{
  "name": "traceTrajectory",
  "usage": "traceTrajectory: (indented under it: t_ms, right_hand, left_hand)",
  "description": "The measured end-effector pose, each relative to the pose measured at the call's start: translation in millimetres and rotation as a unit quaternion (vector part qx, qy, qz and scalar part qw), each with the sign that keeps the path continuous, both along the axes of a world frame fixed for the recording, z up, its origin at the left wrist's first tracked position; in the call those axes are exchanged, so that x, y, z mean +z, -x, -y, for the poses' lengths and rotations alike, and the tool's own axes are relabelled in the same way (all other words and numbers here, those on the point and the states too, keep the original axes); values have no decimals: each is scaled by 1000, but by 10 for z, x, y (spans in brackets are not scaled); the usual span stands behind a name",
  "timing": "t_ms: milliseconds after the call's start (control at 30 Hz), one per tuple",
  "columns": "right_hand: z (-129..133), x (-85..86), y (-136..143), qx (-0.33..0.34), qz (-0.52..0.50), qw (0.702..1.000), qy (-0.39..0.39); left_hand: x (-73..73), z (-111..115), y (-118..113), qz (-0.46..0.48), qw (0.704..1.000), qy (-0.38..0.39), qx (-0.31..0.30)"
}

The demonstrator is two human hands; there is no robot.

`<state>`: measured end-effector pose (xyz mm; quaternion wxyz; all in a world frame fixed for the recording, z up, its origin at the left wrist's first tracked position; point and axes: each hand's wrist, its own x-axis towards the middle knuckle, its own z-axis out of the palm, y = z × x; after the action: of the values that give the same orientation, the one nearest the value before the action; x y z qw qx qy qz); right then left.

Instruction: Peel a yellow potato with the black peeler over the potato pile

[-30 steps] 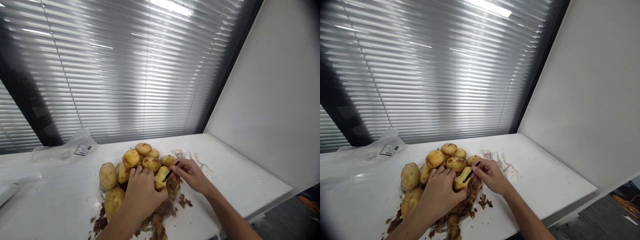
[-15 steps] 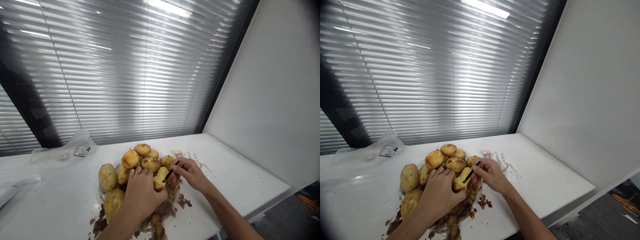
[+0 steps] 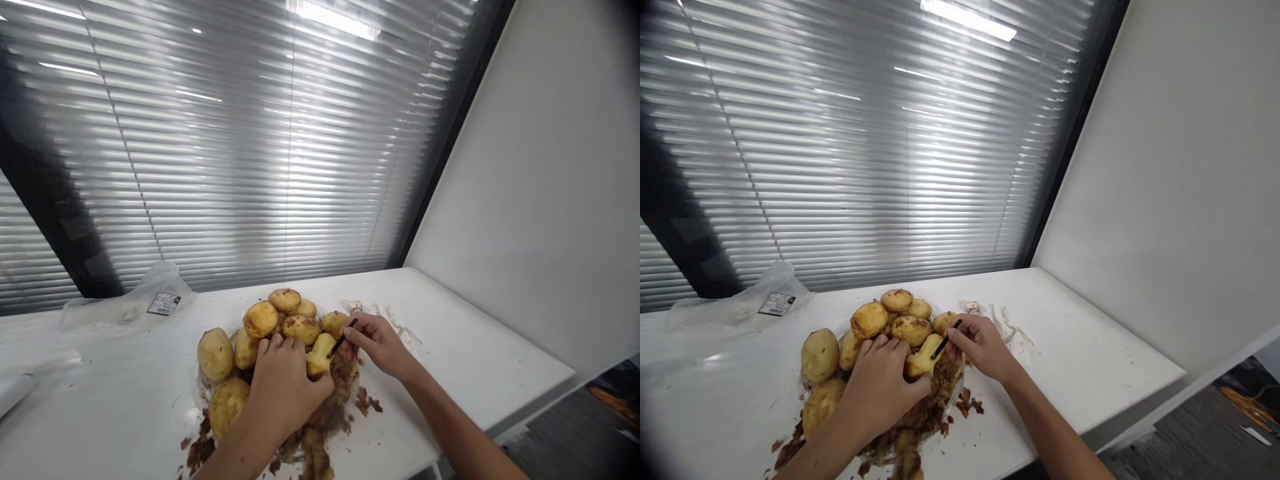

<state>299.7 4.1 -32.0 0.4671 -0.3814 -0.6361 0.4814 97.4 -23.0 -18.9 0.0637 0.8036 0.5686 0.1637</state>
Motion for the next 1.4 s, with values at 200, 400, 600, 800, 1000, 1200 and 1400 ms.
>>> traceTrajectory:
  t_ms: [200, 400, 600, 800, 1000, 1200, 1400]
  right_hand:
    - [-21, -55, -1, 10, -14, 1000, 10]
    - [-27, -76, 13, -14, -24, 1000, -2]
    - [-25, -84, 24, -26, -6, 1000, -11]
    - [-11, -67, 25, 11, -13, 1000, 5]
    - [-23, -49, 38, -22, -27, 999, -3]
    - [-36, -81, 35, -40, -6, 999, -17]
    - [-56, -38, 50, 0, -44, 999, 21]
  left_hand:
    - [23, -14, 23, 4, 1000, 15, 2]
    - [26, -21, 22, 14, 1000, 15, 15]
    - [32, -27, 30, 32, 999, 26, 21]
    - [71, 2, 29, 52, 997, 45, 22]
    - [79, -19, 32, 62, 997, 49, 27]
    - [70, -19, 43, 57, 997, 43, 33]
    - [112, -33, 15, 32, 998, 39, 27]
